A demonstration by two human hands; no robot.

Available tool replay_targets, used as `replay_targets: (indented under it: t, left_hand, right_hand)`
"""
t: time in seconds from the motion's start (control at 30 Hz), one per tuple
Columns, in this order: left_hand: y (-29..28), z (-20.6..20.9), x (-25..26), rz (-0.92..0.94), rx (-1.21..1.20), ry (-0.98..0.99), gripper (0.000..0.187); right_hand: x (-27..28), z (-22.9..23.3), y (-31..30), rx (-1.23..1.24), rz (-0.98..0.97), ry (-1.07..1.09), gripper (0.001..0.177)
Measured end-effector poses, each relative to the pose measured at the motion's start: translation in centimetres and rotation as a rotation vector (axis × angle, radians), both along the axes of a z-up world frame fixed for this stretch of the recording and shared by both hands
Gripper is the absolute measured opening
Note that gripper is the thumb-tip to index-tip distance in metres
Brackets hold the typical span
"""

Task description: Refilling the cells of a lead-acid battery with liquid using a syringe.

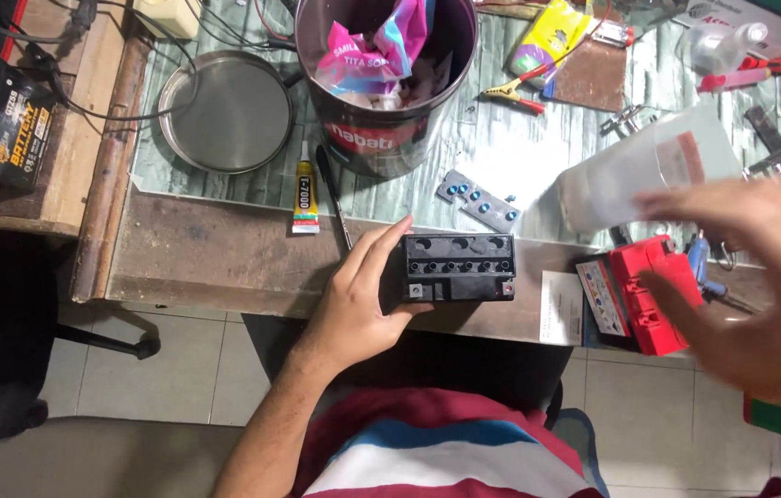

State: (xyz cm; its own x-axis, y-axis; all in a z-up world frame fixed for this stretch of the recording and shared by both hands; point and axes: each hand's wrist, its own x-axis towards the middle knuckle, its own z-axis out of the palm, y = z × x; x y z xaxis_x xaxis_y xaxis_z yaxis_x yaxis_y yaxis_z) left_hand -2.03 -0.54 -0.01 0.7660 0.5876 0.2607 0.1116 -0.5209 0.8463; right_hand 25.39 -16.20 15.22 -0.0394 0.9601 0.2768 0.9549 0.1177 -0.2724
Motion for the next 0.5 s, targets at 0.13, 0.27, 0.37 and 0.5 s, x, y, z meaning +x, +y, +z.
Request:
replay_targets:
  t: [0.13,0.27,0.37,0.5]
  left_hand:
    - [-0.5,-0.1,-0.3,0.019,0.015,0.002,0.087]
    - [-0.6,-0.6,-0.5,0.032,0.044,-0.017,0.086]
    - [-0.7,-0.7,-0.5,0.030,0.013,-0.004,0.090]
    - [-0.6,-0.7,-0.4,0.039,-0.003,-0.007,0.091]
  right_hand:
    - [-2.7,-1.7,-0.9,-0.056,-0.037,0.097,0.050]
    - [-1.4,-2.2,0.0,-0.075,-0.057,0.123,0.055]
    - [-1.4,-2.2,1.0,-0.195,-0.097,0.102,0.059]
    - [-2.6,-2.5,2.3,-0.342,-0.025,0.169,0.067]
